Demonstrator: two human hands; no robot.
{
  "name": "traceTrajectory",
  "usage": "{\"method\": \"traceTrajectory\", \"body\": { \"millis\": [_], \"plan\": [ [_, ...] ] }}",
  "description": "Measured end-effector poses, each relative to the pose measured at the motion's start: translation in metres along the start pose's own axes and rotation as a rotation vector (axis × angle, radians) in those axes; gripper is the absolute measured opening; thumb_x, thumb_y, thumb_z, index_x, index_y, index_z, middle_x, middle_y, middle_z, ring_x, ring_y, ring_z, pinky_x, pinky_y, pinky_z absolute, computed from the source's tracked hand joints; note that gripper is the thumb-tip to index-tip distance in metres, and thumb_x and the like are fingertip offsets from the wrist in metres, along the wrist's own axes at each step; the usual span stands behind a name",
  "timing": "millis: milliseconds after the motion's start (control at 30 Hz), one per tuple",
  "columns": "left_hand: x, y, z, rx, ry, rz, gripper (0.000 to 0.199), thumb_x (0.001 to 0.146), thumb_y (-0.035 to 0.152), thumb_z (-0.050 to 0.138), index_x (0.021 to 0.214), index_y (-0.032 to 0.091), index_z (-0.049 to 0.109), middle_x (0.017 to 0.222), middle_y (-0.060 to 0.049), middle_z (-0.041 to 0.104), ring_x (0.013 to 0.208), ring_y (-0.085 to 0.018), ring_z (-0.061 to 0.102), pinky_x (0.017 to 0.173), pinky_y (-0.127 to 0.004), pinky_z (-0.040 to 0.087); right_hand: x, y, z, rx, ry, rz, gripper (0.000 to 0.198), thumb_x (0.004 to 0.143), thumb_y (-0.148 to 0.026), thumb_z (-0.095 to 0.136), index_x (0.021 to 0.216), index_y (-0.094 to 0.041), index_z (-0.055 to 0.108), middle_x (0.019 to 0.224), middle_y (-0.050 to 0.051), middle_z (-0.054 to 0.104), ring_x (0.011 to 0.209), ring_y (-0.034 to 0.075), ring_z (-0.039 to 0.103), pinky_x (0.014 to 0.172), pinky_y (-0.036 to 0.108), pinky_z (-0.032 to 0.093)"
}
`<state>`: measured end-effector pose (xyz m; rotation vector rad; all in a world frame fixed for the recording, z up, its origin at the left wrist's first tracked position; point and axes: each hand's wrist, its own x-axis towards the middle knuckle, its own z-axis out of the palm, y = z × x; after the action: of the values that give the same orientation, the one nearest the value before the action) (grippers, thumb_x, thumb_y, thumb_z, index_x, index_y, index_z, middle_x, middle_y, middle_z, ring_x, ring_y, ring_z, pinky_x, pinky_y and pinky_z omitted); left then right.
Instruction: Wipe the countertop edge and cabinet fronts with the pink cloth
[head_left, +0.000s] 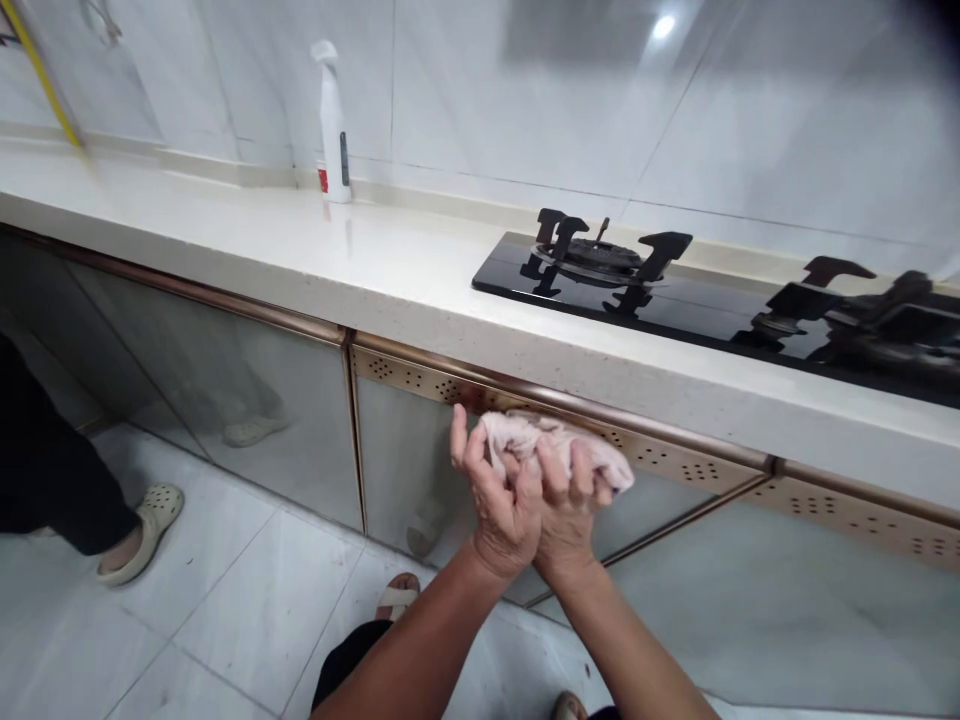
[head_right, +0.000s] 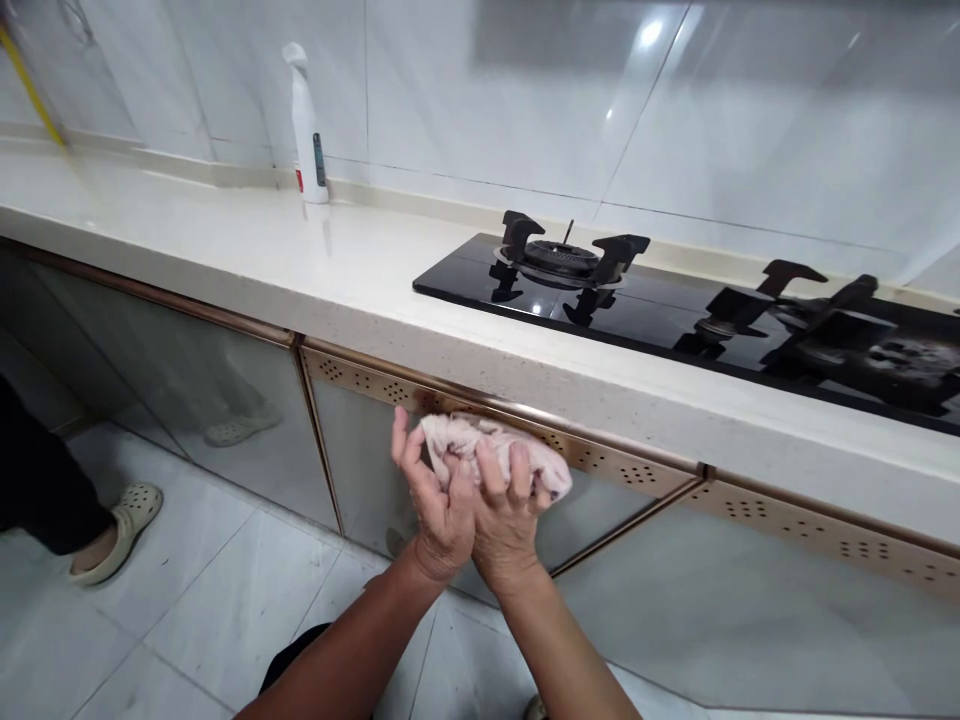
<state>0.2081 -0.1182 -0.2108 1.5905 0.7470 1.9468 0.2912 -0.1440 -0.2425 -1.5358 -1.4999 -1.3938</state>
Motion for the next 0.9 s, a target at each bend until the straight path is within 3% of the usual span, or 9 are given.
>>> {"method": "traceTrajectory", "body": {
  "millis": [100, 200, 333, 467, 633, 767, 900],
  "plan": [
    [-0.001, -0.002, 0.003, 0.058, 0.049, -0.053, 0.042, 0.097, 0.026, 0.054, 0.136, 0.02, 0.038, 0.165, -0.022, 0.019, 0.154, -0.03, 0.025, 0.12, -0.054, 0.033, -0.053, 0.002, 0.003, 0.056, -0.074, -0.082, 0.034, 0.093, -0.023, 0.056, 0.124, -0.03, 0.068, 0.127, 0.009, 0.063, 0.144, 0.03, 0.035, 0.115, 0.052, 0.02],
    [0.005, -0.003, 0.002, 0.104, 0.002, 0.031, 0.042, 0.098, 0.026, 0.054, 0.137, 0.021, 0.039, 0.163, -0.021, 0.023, 0.154, -0.031, 0.026, 0.12, -0.057, 0.03, -0.096, 0.013, 0.001, 0.161, -0.213, -0.202, 0.034, 0.092, -0.018, 0.052, 0.117, -0.032, 0.071, 0.118, 0.005, 0.068, 0.143, 0.025, 0.037, 0.116, 0.048, 0.019],
    [0.005, 0.0, 0.001, 0.192, -0.094, 0.171, 0.051, 0.098, 0.026, 0.051, 0.147, 0.021, 0.038, 0.162, -0.019, 0.03, 0.153, -0.03, 0.028, 0.12, -0.054, 0.03, -0.117, 0.04, -0.013, 0.207, -0.344, -0.341, 0.034, 0.091, -0.018, 0.054, 0.115, -0.035, 0.07, 0.112, 0.003, 0.073, 0.136, 0.022, 0.046, 0.115, 0.045, 0.023],
    [-0.008, 0.006, 0.008, 0.268, -0.226, 0.301, 0.05, 0.097, 0.025, 0.049, 0.148, 0.023, 0.045, 0.161, -0.016, 0.036, 0.154, -0.03, 0.027, 0.121, -0.052, 0.026, -0.106, 0.078, -0.04, 0.159, -0.324, -0.197, 0.03, 0.091, -0.028, 0.06, 0.117, -0.036, 0.07, 0.124, 0.005, 0.069, 0.135, 0.028, 0.048, 0.113, 0.049, 0.029],
    [-0.022, 0.016, 0.017, 0.306, -0.329, 0.364, 0.049, 0.098, 0.026, 0.047, 0.146, 0.025, 0.05, 0.159, -0.013, 0.043, 0.156, -0.028, 0.025, 0.121, -0.051, 0.022, -0.052, 0.136, -0.076, 0.028, -0.134, -0.061, 0.046, 0.082, -0.026, 0.073, 0.128, -0.029, 0.065, 0.149, 0.014, 0.049, 0.144, 0.039, 0.04, 0.112, 0.06, 0.035],
    [-0.024, 0.018, 0.021, 0.302, -0.374, 0.385, 0.044, 0.097, 0.025, 0.049, 0.141, 0.024, 0.056, 0.156, -0.012, 0.048, 0.156, -0.027, 0.025, 0.121, -0.051, 0.021, -0.009, 0.179, -0.095, -0.071, 0.008, -0.099, 0.052, 0.073, -0.024, 0.083, 0.122, -0.025, 0.066, 0.144, 0.017, 0.051, 0.132, 0.039, 0.053, 0.105, 0.057, 0.045],
    [-0.022, 0.015, 0.022, 0.309, -0.372, 0.4, 0.04, 0.097, 0.023, 0.049, 0.136, 0.024, 0.058, 0.154, -0.012, 0.051, 0.154, -0.026, 0.028, 0.121, -0.051, 0.021, -0.012, 0.218, -0.104, -0.079, -0.043, -0.189, 0.041, 0.073, -0.033, 0.082, 0.111, -0.026, 0.07, 0.134, 0.015, 0.055, 0.124, 0.038, 0.057, 0.099, 0.055, 0.047]
  ]
}}
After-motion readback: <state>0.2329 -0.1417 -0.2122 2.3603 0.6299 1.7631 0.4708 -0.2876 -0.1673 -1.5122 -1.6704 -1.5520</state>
